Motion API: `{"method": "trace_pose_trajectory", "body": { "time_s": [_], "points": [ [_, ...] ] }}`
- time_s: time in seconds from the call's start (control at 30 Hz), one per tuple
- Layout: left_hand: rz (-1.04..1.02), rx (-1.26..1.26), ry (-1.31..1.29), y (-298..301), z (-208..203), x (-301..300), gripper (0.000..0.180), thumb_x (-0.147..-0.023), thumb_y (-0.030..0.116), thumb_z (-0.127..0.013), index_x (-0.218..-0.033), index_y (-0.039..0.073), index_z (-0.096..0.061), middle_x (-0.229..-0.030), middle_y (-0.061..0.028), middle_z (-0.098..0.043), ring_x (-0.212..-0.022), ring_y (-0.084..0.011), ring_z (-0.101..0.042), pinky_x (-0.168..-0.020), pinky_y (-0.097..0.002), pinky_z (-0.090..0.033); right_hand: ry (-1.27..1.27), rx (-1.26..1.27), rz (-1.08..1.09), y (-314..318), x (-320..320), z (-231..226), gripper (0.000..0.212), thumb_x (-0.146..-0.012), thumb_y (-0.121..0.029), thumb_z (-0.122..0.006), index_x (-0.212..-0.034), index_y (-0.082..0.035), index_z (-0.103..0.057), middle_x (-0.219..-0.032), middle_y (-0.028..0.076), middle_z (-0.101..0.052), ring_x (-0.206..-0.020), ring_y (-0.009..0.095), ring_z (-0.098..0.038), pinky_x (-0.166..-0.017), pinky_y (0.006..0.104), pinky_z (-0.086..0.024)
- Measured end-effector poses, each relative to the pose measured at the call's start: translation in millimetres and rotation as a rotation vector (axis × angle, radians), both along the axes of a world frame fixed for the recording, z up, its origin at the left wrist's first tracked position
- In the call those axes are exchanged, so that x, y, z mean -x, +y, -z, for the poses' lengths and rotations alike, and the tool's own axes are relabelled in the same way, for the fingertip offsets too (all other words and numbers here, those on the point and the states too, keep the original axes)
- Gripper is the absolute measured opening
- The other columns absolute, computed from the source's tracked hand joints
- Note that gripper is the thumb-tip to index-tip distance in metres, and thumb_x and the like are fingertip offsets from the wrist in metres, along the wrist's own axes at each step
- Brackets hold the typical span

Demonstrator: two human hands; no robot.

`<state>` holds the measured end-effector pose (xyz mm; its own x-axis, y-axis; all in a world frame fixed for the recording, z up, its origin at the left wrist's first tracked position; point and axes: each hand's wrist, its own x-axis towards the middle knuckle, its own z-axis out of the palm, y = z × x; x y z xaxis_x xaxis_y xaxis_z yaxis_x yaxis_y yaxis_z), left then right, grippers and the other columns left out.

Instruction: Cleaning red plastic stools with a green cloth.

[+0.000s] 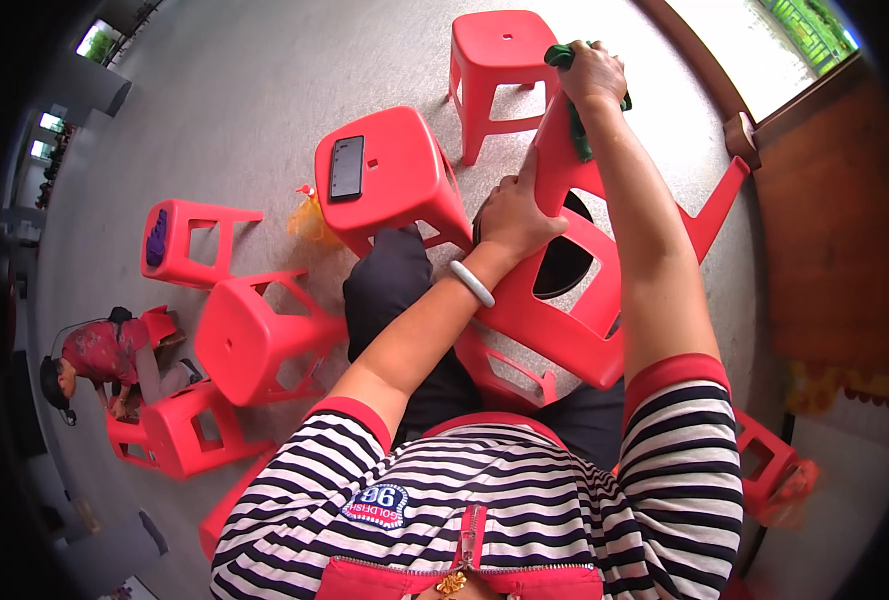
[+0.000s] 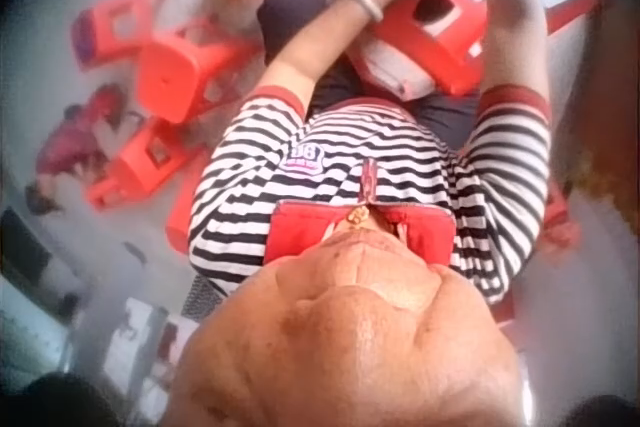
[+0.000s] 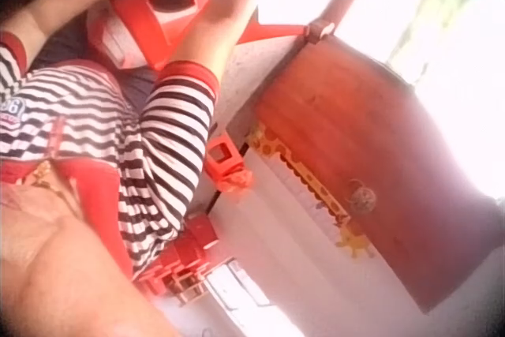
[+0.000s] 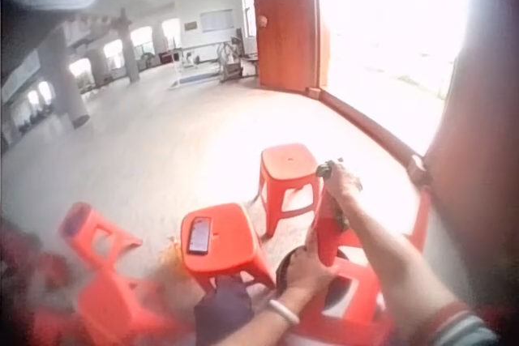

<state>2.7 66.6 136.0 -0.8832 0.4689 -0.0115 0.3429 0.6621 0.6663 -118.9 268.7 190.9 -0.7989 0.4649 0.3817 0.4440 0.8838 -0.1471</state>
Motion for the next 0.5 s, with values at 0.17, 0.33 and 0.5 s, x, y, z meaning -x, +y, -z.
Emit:
{"method": "trace_pose_trajectory", "body": {
  "time_s": [0.17,0.33,0.5],
  "points": [
    [0.022,-0.095,0.016,6.7,-1.8,5.9,0.109,-0.064,0.029,-0.078,-0.156,0.016,-0.021,-0.111,-0.0293,-0.062,-0.105,-0.0461,-0.062,-0.093,-0.0503,-0.052,0.048,0.083,-0.158,-10.6,-28.1,2.7,0.030,-0.082,-0.018,-0.067,-0.112,-0.016,-0.069,-0.122,0.011,-0.064,-0.107,0.042,-0.062,-0.093,0.0489,-0.054],
    [0.023,-0.073,0.041,-10.9,6.6,7.7,0.109,-0.063,0.027,-0.079,-0.156,0.014,-0.022,-0.106,-0.0285,-0.064,-0.101,-0.0474,-0.062,-0.092,-0.0520,-0.051,-0.018,-0.062,-0.451,-73.2,-86.8,12.8,0.038,-0.066,-0.023,-0.077,-0.102,-0.013,-0.068,-0.108,0.011,-0.062,-0.104,0.034,-0.062,-0.089,0.0433,-0.053],
    [0.063,-0.035,0.045,1.3,-0.5,-4.2,0.109,-0.065,0.028,-0.078,-0.157,0.015,-0.021,-0.113,-0.0285,-0.062,-0.104,-0.0465,-0.061,-0.093,-0.0511,-0.051,-0.005,0.008,-0.289,-33.8,-54.2,5.0,0.038,-0.069,-0.025,-0.079,-0.105,-0.016,-0.069,-0.112,0.009,-0.063,-0.107,0.032,-0.063,-0.095,0.0418,-0.050]
  ]
}}
